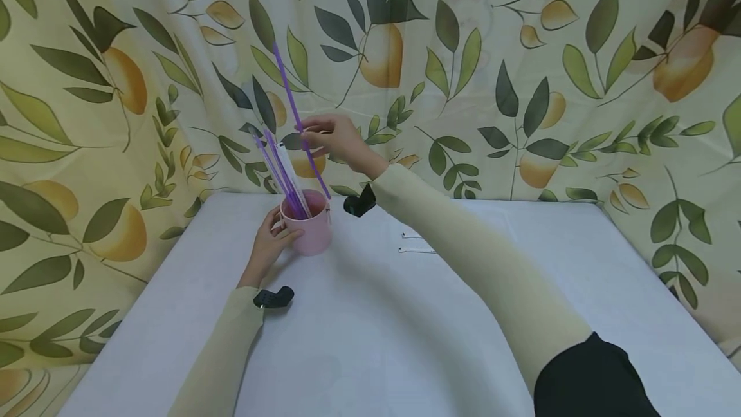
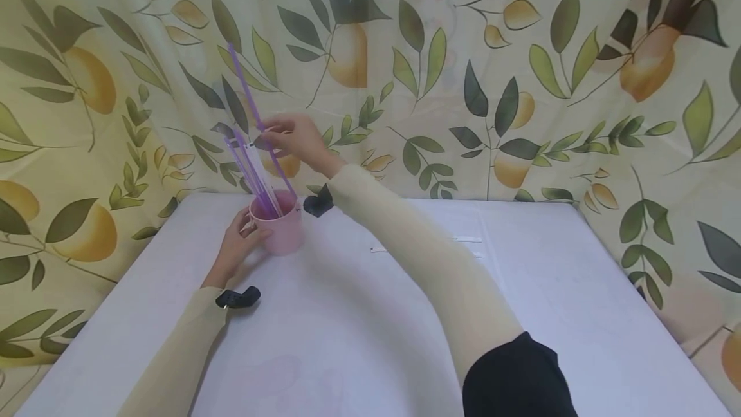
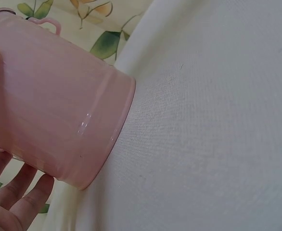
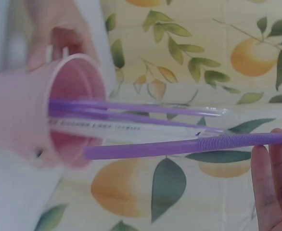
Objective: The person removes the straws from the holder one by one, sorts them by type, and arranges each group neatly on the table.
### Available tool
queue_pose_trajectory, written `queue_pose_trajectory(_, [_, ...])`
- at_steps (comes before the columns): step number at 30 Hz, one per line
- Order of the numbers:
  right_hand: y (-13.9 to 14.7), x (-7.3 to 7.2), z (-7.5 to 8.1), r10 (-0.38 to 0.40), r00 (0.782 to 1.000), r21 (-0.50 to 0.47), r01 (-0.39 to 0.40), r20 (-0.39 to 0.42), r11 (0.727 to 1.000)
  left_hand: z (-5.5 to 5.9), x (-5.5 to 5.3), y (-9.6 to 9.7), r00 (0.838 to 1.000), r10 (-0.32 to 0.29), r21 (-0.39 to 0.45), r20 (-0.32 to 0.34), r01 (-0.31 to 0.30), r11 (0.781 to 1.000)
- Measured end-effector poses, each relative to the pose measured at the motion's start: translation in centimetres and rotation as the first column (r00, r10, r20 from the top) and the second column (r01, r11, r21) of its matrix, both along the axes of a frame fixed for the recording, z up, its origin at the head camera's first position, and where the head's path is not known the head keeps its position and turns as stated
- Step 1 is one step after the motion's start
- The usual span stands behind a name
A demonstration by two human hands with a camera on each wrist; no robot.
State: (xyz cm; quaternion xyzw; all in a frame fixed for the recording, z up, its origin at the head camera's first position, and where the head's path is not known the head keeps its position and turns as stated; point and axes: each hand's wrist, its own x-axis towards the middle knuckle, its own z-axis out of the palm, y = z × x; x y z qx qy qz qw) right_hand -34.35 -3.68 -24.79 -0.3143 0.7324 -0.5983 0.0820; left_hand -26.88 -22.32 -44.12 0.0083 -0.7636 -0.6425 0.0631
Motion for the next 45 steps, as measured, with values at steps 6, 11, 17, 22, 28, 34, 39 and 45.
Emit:
queue_pose_trajectory(6, [3.2,1.6,0.1,0.067,0.991,0.244,-0.038,-0.112,0.969,-1.1,-0.6,-0.3,1.0,0.012,-0.047,-0.015,-0.012,0.999])
queue_pose_trajectory(11, [6.3,2.8,-1.1,0.147,0.978,0.461,-0.061,-0.152,0.886,-1.0,-0.6,-0.2,1.0,0.013,-0.039,-0.018,-0.014,0.999])
queue_pose_trajectory(17, [10.7,3.6,-3.6,0.259,0.96,0.6,-0.145,-0.108,0.786,-1.1,-0.7,-0.3,1.0,0.014,-0.035,-0.022,-0.014,0.999])
queue_pose_trajectory(22, [14.3,4.1,-6.1,0.281,0.959,0.667,-0.187,-0.035,0.722,-1.1,-0.9,-0.3,1.0,0.018,-0.032,-0.019,-0.019,0.999])
queue_pose_trajectory(28, [18.1,4.2,-8.9,0.27,0.963,0.73,-0.195,0.015,0.655,-1.1,-0.8,-0.2,1.0,0.013,-0.041,-0.015,-0.013,0.999])
queue_pose_trajectory(34, [20.7,4.1,-11.3,0.258,0.965,0.778,-0.198,0.048,0.596,-0.9,-0.7,-0.3,1.0,0.025,-0.054,-0.007,-0.025,0.998])
queue_pose_trajectory(39, [22.2,3.7,-13.3,0.24,0.968,0.794,-0.204,0.076,0.573,-0.7,-0.6,-0.2,1.0,0.026,-0.062,0.008,-0.025,0.998])
queue_pose_trajectory(45, [23.4,3.4,-14.9,0.243,0.969,0.8,-0.185,0.05,0.57,-0.8,-0.7,-0.1,0.999,0.03,-0.061,0.021,-0.029,0.998])
